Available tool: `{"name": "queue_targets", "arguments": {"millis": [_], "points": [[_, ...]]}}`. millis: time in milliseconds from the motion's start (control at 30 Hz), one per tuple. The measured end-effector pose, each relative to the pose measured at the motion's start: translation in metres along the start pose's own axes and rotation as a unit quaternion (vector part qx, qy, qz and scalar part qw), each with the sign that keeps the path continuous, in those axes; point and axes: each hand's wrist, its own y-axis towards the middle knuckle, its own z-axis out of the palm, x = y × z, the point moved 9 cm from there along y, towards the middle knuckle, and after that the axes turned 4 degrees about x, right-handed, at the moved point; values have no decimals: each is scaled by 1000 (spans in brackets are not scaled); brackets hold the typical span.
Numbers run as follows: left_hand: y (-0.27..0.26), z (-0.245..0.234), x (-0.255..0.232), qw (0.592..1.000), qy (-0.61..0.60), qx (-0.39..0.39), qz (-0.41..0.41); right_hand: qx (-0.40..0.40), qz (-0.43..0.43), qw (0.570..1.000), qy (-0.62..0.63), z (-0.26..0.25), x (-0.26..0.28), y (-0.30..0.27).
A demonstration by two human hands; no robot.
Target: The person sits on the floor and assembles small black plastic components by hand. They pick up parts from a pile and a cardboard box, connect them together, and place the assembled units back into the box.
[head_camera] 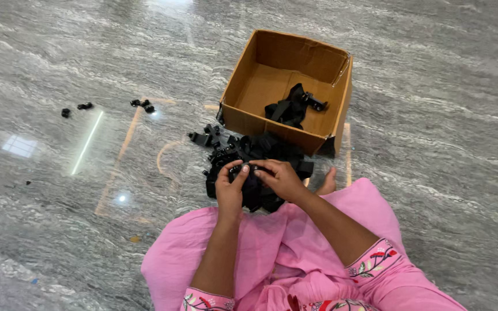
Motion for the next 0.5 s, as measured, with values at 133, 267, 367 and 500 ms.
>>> {"name": "queue_targets", "arguments": {"millis": [133, 267, 367, 500], "points": [[4, -9, -8, 995, 54, -15, 82, -15, 51, 988, 148, -3, -13, 3], [6, -6, -2, 991, 85, -12, 102, -39, -1, 984, 175, -15, -16, 1], [2, 1, -2, 992, 59, 11, 114, -45, -34, 978, 199, -22, -11, 5], [3, 4, 11, 999, 9, 30, 32, -31, -16, 963, 267, -23, -10, 6]]}}
